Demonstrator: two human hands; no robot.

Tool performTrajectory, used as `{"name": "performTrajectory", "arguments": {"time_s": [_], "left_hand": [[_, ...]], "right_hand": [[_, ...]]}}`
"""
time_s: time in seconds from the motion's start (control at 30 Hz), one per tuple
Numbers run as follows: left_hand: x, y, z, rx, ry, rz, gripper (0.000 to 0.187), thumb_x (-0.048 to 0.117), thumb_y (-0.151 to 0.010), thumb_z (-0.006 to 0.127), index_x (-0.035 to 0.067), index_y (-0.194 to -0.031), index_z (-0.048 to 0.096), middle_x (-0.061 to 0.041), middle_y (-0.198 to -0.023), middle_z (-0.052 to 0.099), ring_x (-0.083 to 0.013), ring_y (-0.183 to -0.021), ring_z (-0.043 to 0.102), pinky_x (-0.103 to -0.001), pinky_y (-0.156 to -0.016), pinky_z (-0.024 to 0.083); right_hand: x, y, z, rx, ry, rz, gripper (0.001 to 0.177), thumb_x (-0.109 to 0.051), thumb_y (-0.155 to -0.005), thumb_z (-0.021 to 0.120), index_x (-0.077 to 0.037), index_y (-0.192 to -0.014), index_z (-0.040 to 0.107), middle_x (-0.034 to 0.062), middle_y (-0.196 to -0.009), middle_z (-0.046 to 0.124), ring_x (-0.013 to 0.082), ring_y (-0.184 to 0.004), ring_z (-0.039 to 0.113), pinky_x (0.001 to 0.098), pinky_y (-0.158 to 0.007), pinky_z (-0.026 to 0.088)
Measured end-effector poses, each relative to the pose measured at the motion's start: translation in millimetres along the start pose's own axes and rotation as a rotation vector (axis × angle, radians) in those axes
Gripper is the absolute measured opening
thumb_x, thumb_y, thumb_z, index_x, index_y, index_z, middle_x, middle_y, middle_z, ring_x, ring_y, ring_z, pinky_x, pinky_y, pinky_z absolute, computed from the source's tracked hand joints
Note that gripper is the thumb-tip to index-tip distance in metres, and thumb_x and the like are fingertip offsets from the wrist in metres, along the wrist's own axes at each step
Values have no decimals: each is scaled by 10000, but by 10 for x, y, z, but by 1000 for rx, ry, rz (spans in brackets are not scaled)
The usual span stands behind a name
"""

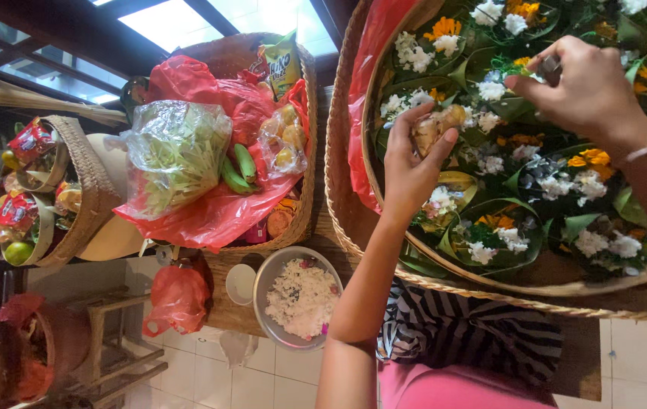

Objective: The person assembles offerings in banana leaf containers by adding rice and flowers from a bowl using their hands and a knife before placing the parcels into a large woven basket.

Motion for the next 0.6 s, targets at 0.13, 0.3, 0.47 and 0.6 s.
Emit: {"name": "performTrajectory", "arguments": {"time_s": [0.13, 0.3, 0.47, 0.6], "left_hand": [[-54, 28, -36, 15, 304, -127, 576, 223, -976, 737, -20, -1421, 465, -93, -1219, 625, -125, -1041, 623, -249, -906, 540], [-116, 109, -40, 38, 352, -182, 489, 220, -1029, 667, -15, -1414, 478, -92, -1227, 606, -131, -1054, 605, -258, -903, 536], [-52, 156, -39, 58, 361, -107, 442, 228, -1071, 638, -11, -1411, 487, -94, -1301, 569, -139, -1147, 576, -270, -1002, 497], [124, 226, -95, 119, 191, -91, 410, 228, -1056, 641, -11, -1365, 515, -113, -1275, 600, -155, -1130, 604, -293, -978, 514]], "right_hand": [[-407, 287, -211, -331, -623, 180, 673, -318, -1138, 484, -48, -1716, 266, 173, -922, 646, 181, -619, 537, 341, -438, 445], [-882, 634, -180, -393, -673, -18, 693, -266, -1070, 425, -69, -1695, 198, 71, -881, 634, 143, -613, 541, 289, -486, 511], [-1154, 877, -51, -190, -507, -143, 549, -286, -1095, 411, -74, -1600, 398, 52, -727, 618, 128, -587, 562, 290, -552, 487], [-1341, 962, -56, -73, -365, -163, 531, -297, -1084, 476, -132, -1588, 470, 76, -584, 559, 148, -491, 525, 329, -520, 438]]}}
Point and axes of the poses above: each hand's wrist, its own y-axis away from the middle knuckle, its own z-axis out of the palm, x = y × z, the point moved 1 cm from there along -y, towards the middle knuckle
